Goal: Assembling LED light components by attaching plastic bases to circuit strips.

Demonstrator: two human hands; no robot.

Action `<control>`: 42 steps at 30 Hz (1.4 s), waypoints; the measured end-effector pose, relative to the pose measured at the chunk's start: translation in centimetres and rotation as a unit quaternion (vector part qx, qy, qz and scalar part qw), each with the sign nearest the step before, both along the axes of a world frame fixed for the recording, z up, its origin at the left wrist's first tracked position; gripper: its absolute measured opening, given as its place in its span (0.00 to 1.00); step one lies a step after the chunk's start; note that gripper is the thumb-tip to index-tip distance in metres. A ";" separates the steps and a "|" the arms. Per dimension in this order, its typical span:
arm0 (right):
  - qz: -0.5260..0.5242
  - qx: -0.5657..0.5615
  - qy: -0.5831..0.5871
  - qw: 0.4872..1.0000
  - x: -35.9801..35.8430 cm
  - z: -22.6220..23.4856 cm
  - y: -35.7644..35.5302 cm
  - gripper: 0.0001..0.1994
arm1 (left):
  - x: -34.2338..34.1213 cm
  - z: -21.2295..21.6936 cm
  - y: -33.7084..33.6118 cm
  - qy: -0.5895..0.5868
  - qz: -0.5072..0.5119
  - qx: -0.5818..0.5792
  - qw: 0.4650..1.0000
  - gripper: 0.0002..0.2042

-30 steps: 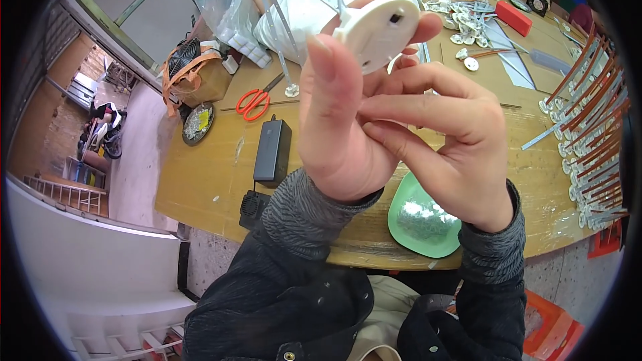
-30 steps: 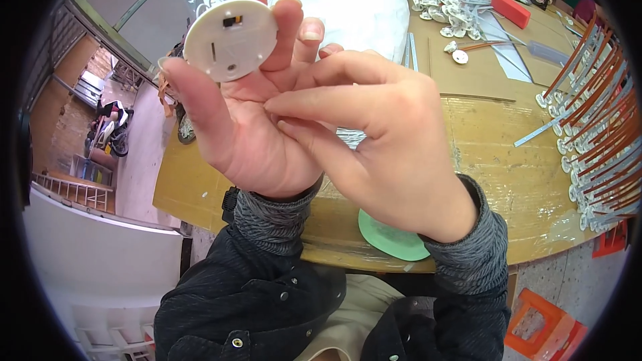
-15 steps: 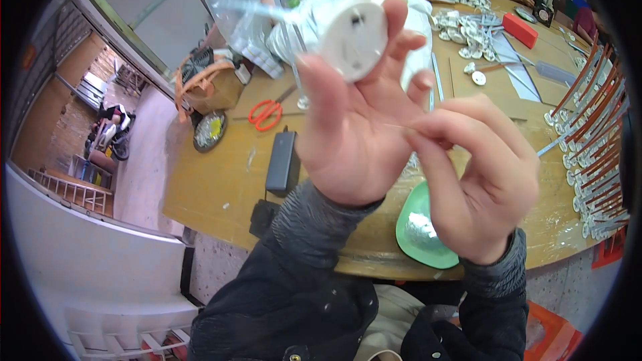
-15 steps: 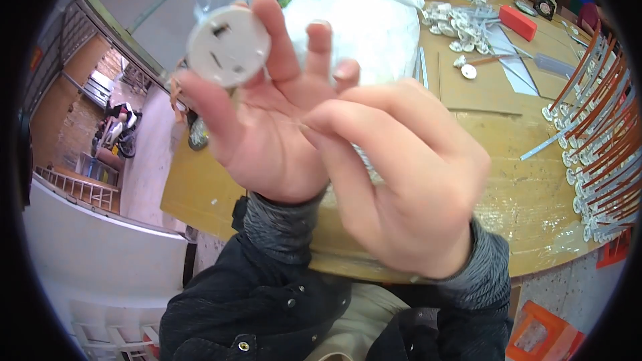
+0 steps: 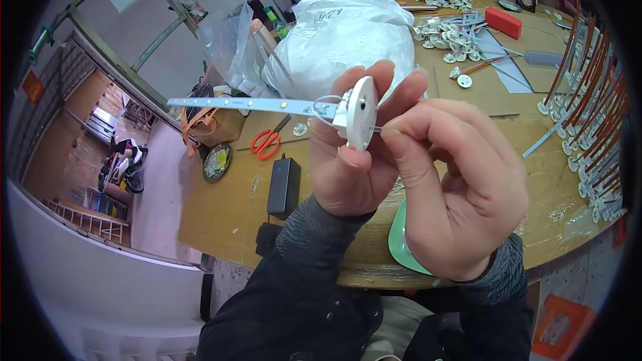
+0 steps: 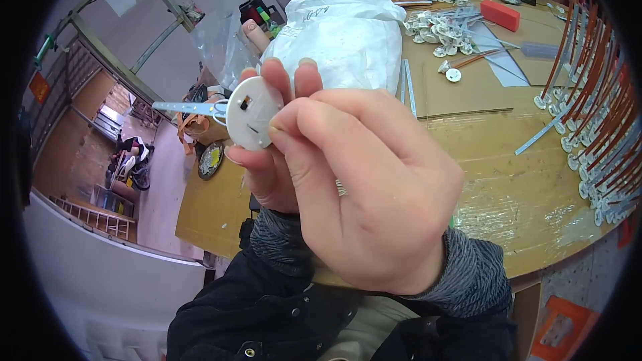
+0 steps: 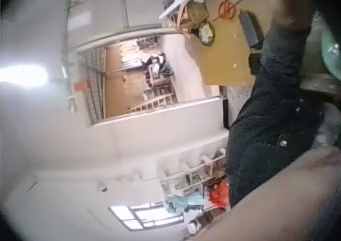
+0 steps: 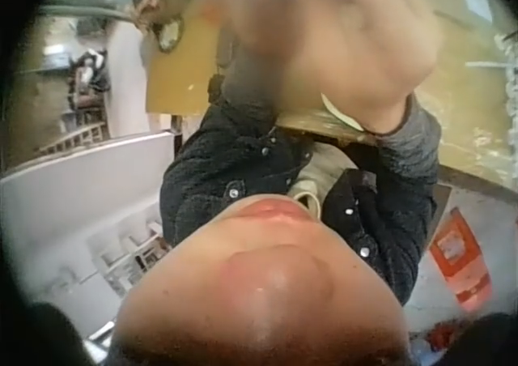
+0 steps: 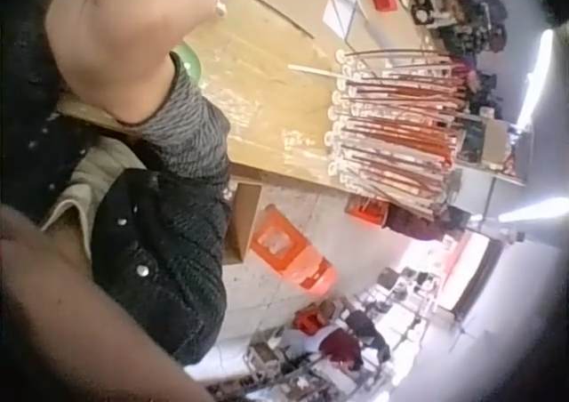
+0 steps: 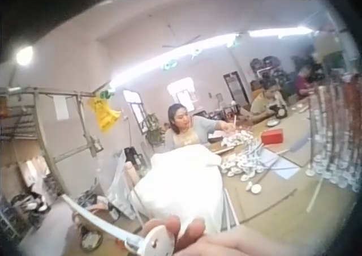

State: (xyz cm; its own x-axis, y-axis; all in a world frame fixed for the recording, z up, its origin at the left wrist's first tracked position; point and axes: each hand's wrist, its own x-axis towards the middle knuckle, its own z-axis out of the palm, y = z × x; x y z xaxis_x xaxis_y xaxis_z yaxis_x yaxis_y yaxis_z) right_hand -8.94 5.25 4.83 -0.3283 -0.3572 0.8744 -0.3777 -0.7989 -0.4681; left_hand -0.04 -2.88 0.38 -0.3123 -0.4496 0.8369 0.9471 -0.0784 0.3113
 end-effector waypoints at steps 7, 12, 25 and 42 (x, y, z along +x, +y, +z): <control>-0.010 0.005 0.026 1.000 -0.1 0.0 -0.3 0.07 | 0.2 -0.1 -0.1 0.001 0.009 0.002 1.000 0.37; 0.004 -0.010 0.036 0.999 -0.5 0.0 -0.2 0.08 | 0.1 -0.1 -0.3 -0.004 0.049 -0.011 0.999 0.38; 0.127 0.072 0.013 0.989 -1.5 -0.1 -0.6 0.08 | 0.8 1.0 0.9 -0.053 0.064 0.132 0.988 0.35; 0.025 0.046 0.054 0.997 -1.5 -0.1 -0.3 0.05 | 0.2 1.1 1.1 -0.081 0.122 0.062 0.987 0.33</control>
State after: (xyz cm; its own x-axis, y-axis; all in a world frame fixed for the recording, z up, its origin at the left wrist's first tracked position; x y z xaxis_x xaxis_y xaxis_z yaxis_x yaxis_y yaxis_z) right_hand -10.45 4.91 4.73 -0.2129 -0.4519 0.8663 -0.3906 -0.7733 -0.4994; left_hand 0.17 -1.74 1.50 -0.3066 -0.6246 0.7182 0.8810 0.0993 0.4625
